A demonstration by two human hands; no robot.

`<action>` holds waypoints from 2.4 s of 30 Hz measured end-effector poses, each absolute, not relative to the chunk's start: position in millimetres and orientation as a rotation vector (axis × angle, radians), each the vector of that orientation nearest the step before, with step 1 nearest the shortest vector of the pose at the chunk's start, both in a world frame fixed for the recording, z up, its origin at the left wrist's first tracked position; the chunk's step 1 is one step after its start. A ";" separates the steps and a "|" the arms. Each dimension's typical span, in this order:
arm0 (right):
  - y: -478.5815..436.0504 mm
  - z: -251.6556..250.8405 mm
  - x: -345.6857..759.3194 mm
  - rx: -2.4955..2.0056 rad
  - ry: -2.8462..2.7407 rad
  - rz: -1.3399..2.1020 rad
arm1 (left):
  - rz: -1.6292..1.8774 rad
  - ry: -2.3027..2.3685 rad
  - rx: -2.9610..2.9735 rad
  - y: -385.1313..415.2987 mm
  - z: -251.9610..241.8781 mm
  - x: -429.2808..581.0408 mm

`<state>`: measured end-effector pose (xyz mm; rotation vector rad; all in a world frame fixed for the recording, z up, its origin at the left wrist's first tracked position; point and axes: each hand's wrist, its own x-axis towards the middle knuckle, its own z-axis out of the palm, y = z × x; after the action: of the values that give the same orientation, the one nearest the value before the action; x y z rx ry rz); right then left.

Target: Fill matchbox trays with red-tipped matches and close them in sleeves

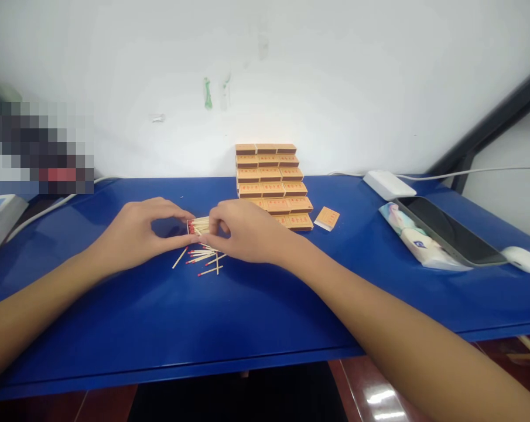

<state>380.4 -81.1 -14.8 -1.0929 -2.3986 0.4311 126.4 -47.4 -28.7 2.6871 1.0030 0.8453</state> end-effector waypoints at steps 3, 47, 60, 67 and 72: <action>-80.9 -17.9 377.8 -1.106 -2.361 0.383 | 0.862 0.966 2.693 -48.1 -29.3 126.8; -81.6 -24.9 375.1 -1.140 -2.441 0.374 | 0.745 0.777 2.677 -48.0 -28.4 129.2; -82.0 -24.4 377.1 -1.113 -2.465 0.360 | 0.743 0.779 2.695 -44.9 -29.1 126.7; -82.1 -22.1 375.3 -1.121 -2.435 0.348 | 0.732 0.766 2.684 -47.1 -27.1 127.9; -81.7 -19.8 375.7 -1.104 -2.407 0.308 | 0.758 0.806 2.696 -45.2 -25.6 125.9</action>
<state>375.7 -81.7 -19.8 -1.1037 -2.4070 0.3078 125.9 -45.2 -25.6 2.6956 0.8065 0.7578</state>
